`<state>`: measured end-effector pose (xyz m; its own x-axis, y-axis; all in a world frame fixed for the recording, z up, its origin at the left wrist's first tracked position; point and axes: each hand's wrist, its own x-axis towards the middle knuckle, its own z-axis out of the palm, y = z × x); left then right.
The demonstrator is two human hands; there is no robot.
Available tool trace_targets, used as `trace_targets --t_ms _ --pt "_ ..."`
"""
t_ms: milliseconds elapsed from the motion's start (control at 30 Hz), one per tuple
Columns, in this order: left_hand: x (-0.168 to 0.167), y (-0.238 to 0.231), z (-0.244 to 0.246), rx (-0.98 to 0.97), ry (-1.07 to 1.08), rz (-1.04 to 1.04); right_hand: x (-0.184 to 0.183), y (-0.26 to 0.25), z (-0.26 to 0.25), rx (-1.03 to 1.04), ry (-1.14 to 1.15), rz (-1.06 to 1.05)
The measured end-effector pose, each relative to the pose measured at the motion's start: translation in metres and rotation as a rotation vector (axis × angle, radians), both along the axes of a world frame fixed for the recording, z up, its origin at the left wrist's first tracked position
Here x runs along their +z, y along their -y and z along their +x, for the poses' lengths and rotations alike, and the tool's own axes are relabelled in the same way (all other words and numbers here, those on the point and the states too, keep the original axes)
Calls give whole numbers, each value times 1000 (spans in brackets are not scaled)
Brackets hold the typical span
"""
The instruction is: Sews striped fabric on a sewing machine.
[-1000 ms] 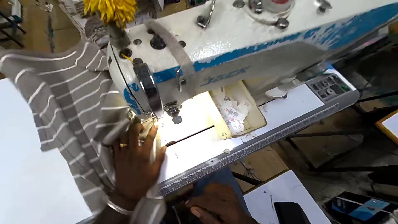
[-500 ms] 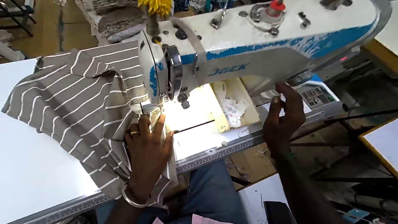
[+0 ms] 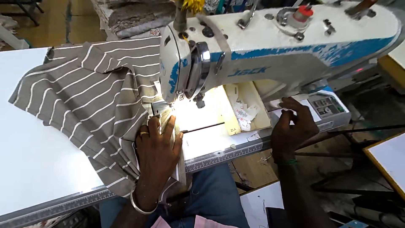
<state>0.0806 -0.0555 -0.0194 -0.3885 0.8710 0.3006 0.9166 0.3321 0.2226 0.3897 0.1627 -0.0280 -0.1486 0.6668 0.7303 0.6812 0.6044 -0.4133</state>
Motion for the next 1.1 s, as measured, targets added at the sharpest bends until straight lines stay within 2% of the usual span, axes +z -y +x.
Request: trace_targets --t_ms 67,133,233,300,400,433,467,533,600,700,800,833,900,933,1000,1067,1100 --pt "0 3 2 -1 4 8 3 3 -2 34 -16 67" --pt "1 1 3 0 0 14 12 26 -4 84 -34 41" --pt "1 0 3 -4 10 26 19 106 -19 277 -122 -155" --pt "1 -2 2 -27 10 34 5 157 -37 467 -159 -407" --pt "3 -8 2 -45 -2 19 -17 200 -71 595 66 -1071" --pt "4 -9 2 -47 -7 13 -24 207 -83 622 76 -1257" --pt "4 -10 3 -49 -10 8 -31 213 -94 655 6 -1385" --pt "3 -10 4 -52 5 9 -41 223 -109 718 -210 -1501" --pt "13 -8 0 -76 106 -1 -45 226 -113 761 -353 -1529" --pt "63 -30 -42 -18 308 -78 -48 224 -103 814 -233 -1536" --pt "111 -81 -88 86 201 -204 -51 232 -97 813 -94 -1420" --pt "114 -104 -99 102 134 -281 -51 232 -98 815 -68 -1393" --pt "72 -155 -144 70 -32 -230 -49 231 -98 810 -5 -1365" --pt "64 -177 -166 69 -17 -302 -47 231 -97 803 35 -1355" --pt "84 -205 -206 172 138 -409 -43 231 -97 794 72 -1332" --pt "110 -204 -240 403 252 -151 -42 230 -100 787 90 -1310" --pt "114 -201 -252 453 263 9 -44 229 -100 777 97 -1290"
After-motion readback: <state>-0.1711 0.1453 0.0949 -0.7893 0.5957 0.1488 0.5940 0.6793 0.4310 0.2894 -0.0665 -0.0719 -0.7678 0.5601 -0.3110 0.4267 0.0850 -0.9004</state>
